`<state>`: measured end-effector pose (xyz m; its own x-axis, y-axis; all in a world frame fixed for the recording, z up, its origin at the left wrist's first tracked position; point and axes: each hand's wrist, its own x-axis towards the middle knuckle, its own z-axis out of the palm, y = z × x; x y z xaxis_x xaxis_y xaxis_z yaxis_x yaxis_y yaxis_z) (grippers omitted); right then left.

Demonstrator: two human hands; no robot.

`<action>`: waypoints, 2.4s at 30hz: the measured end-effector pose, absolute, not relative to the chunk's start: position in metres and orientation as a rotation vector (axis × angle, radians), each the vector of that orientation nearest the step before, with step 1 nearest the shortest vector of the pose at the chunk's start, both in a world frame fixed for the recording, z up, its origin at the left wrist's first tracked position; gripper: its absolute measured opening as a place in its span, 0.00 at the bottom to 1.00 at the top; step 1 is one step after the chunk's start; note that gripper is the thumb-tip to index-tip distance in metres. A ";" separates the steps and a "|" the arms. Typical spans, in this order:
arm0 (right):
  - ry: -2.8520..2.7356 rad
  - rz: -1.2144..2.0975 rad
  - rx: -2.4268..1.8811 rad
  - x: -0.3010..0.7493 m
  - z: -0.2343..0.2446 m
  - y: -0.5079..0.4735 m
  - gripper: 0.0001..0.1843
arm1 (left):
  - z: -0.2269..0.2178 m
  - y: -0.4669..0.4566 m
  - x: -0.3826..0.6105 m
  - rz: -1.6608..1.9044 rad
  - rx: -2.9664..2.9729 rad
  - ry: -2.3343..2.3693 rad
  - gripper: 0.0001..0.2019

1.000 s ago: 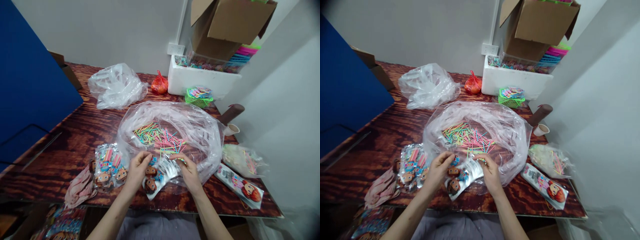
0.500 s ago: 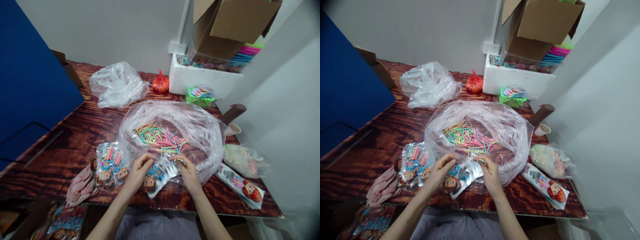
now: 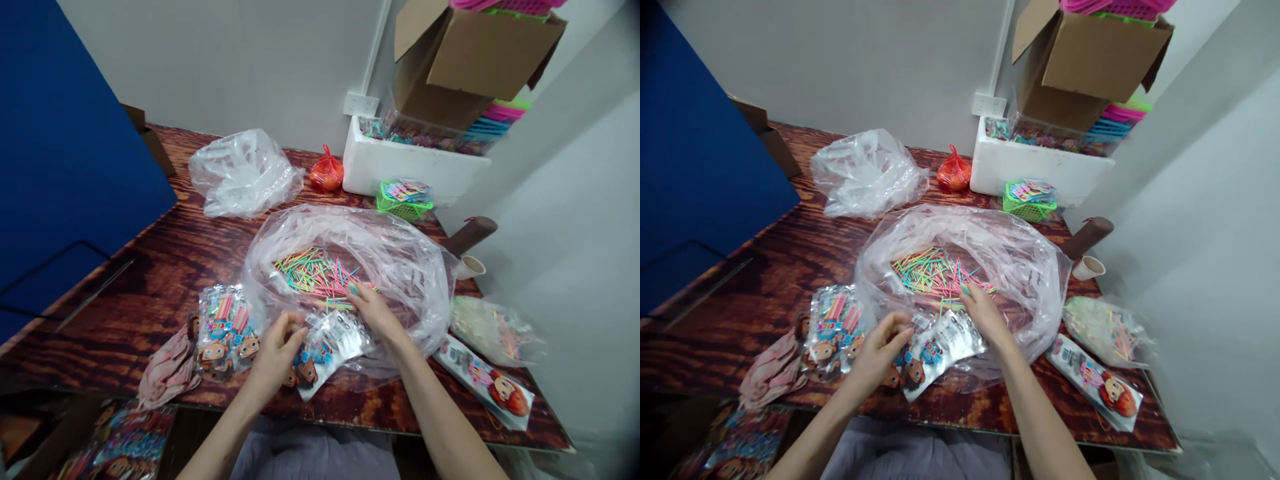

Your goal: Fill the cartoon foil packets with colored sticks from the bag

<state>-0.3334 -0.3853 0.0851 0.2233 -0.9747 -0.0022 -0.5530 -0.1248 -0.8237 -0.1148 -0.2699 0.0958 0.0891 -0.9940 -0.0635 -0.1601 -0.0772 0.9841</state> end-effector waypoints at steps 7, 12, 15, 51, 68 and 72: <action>1.627 -0.432 -1.936 -0.276 0.079 -0.374 0.14 | 0.096 -0.262 -0.101 -0.842 1.533 -1.297 0.14; 1.504 -0.632 -1.730 -0.284 0.080 -0.385 0.10 | 0.092 -0.258 -0.098 -0.859 1.422 -1.266 0.11; 1.160 -0.899 -1.180 -0.295 0.094 -0.384 0.13 | 0.093 -0.257 -0.099 -0.918 1.380 -1.269 0.11; 1.051 -0.904 -1.404 -0.269 0.157 -0.304 0.23 | 0.093 -0.257 -0.115 -1.193 1.207 -0.950 0.11; 0.949 -0.856 -1.389 -0.271 0.133 -0.349 0.18 | 0.105 -0.248 -0.089 -1.409 1.162 -0.522 0.16; 1.758 -0.614 -1.908 -0.298 0.106 -0.422 0.18 | 0.107 -0.255 -0.052 -1.113 1.301 -0.699 0.16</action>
<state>-0.2978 -0.4225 0.1061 0.0789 -0.9968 0.0096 -0.7861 -0.0681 -0.6144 -0.0520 -0.2549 0.1066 0.3558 -0.9177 -0.1769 0.2397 -0.0933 0.9664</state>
